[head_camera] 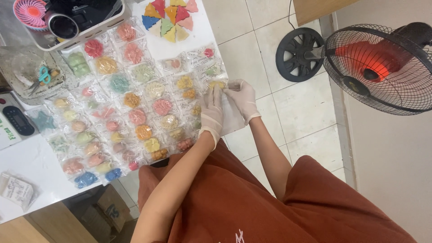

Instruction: The person is inspecting, checking labels, and arranging individually packaged wax melts on a workspace.

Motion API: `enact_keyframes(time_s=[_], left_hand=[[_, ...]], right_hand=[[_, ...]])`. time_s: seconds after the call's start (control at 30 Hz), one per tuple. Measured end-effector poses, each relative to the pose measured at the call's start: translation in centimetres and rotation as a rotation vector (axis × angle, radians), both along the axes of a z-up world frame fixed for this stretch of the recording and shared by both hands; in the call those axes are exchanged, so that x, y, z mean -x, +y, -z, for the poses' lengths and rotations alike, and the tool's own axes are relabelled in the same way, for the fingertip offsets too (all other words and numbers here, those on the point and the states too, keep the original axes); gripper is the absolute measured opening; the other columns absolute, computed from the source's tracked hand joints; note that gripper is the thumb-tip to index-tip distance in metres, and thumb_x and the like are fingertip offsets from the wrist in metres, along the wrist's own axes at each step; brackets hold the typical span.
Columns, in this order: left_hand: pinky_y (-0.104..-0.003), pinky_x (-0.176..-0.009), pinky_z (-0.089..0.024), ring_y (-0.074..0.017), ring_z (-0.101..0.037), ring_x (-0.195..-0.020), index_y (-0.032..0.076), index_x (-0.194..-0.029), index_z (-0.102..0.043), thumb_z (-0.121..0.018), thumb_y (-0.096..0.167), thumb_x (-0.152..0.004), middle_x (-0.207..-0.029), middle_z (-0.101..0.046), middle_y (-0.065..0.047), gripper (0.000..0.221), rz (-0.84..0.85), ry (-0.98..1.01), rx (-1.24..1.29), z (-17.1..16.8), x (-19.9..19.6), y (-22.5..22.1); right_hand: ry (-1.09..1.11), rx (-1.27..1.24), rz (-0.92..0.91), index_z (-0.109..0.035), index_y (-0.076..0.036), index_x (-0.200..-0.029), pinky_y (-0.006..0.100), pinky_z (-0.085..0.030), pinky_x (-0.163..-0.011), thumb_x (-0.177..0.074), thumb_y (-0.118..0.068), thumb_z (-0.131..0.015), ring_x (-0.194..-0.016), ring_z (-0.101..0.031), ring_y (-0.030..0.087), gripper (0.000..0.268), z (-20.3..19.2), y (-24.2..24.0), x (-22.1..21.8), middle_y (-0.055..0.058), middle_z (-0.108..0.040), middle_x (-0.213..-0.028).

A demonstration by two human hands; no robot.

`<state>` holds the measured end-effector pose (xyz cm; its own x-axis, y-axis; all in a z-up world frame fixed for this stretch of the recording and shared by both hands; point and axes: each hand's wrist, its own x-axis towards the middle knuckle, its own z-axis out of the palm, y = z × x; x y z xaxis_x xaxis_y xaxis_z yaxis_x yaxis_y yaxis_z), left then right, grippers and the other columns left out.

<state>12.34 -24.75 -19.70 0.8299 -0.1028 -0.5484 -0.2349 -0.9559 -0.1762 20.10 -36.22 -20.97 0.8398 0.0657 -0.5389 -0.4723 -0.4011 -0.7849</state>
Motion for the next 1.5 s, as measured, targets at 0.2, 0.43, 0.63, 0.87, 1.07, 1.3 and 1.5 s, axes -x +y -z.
enact_keyframes(time_s=[0.2,0.43,0.63,0.87,1.07,1.3,1.5], left_hand=[[-0.059,-0.114,-0.034,-0.0357,-0.012,-0.155,0.002,-0.16,-0.025,-0.054,0.013,-0.091,-0.169,-0.005,-0.019,0.076,-0.071,-0.022,0.062,-0.1,-0.7,-0.3],[-0.049,-0.109,-0.041,-0.0338,-0.018,-0.154,0.0,-0.162,-0.025,-0.054,0.011,-0.093,-0.17,-0.006,-0.021,0.075,-0.093,-0.057,0.065,-0.3,-0.6,0.1],[-0.046,-0.107,-0.042,-0.0301,-0.016,-0.156,0.003,-0.162,-0.023,-0.053,0.012,-0.094,-0.17,-0.004,-0.015,0.074,-0.11,-0.162,0.158,-0.3,0.6,0.6],[-0.048,-0.116,-0.035,-0.0313,-0.027,-0.152,-0.003,-0.154,-0.036,-0.06,0.019,-0.09,-0.165,-0.023,-0.019,0.071,-0.222,-0.265,0.587,-4.4,5.9,3.5],[-0.047,-0.105,-0.045,-0.0393,-0.049,-0.132,-0.003,-0.139,-0.052,-0.064,0.026,-0.093,-0.162,-0.035,-0.02,0.056,-0.568,-0.341,0.898,-10.3,11.6,11.2],[-0.043,-0.101,-0.053,-0.0397,-0.06,-0.125,0.004,-0.131,-0.065,-0.064,0.021,-0.094,-0.137,-0.06,-0.019,0.041,-0.95,-0.741,1.013,-6.2,20.0,23.2],[-0.048,-0.093,-0.052,-0.0408,-0.063,-0.112,0.008,-0.131,-0.062,-0.06,0.022,-0.095,-0.134,-0.063,-0.019,0.039,-1.409,-0.692,0.68,-8.4,27.8,31.8]], right_hand=[[-0.039,-0.078,-0.005,-0.07,0.002,-0.11,0.027,-0.059,-0.09,-0.084,-0.007,-0.079,-0.097,-0.073,0.015,0.03,1.6,0.1,-0.1,0.01,-0.076,-0.104],[-0.086,-0.113,-0.008,-0.07,0.003,-0.113,0.027,-0.059,-0.086,-0.085,-0.004,-0.077,-0.094,-0.071,0.014,0.03,3.1,0.3,-0.3,0.008,-0.075,-0.104],[-0.118,-0.034,0.029,-0.063,0.003,-0.125,0.028,-0.058,-0.09,-0.08,-0.006,-0.081,-0.103,-0.069,0.015,0.049,3.0,-0.1,-0.2,0.01,-0.072,-0.113],[-0.155,-0.016,0.06,-0.06,0.004,-0.123,0.03,-0.058,-0.088,-0.078,-0.013,-0.087,-0.099,-0.067,0.017,0.056,5.2,-0.8,1.1,0.011,-0.07,-0.11],[-0.144,0.091,0.039,-0.069,0.004,-0.109,0.03,-0.056,-0.082,-0.08,-0.02,-0.085,-0.09,-0.068,0.016,0.042,2.1,0.5,4.0,0.011,-0.073,-0.1],[0.001,-0.197,0.118,-0.073,0.007,-0.111,0.025,-0.055,-0.084,-0.091,-0.021,-0.078,-0.089,-0.07,0.013,0.035,2.5,3.0,3.5,0.007,-0.076,-0.101],[0.036,-0.168,0.271,-0.069,0.006,-0.117,0.029,-0.056,-0.091,-0.09,-0.017,-0.08,-0.098,-0.071,0.019,0.037,3.5,3.9,2.3,0.01,-0.074,-0.112]])
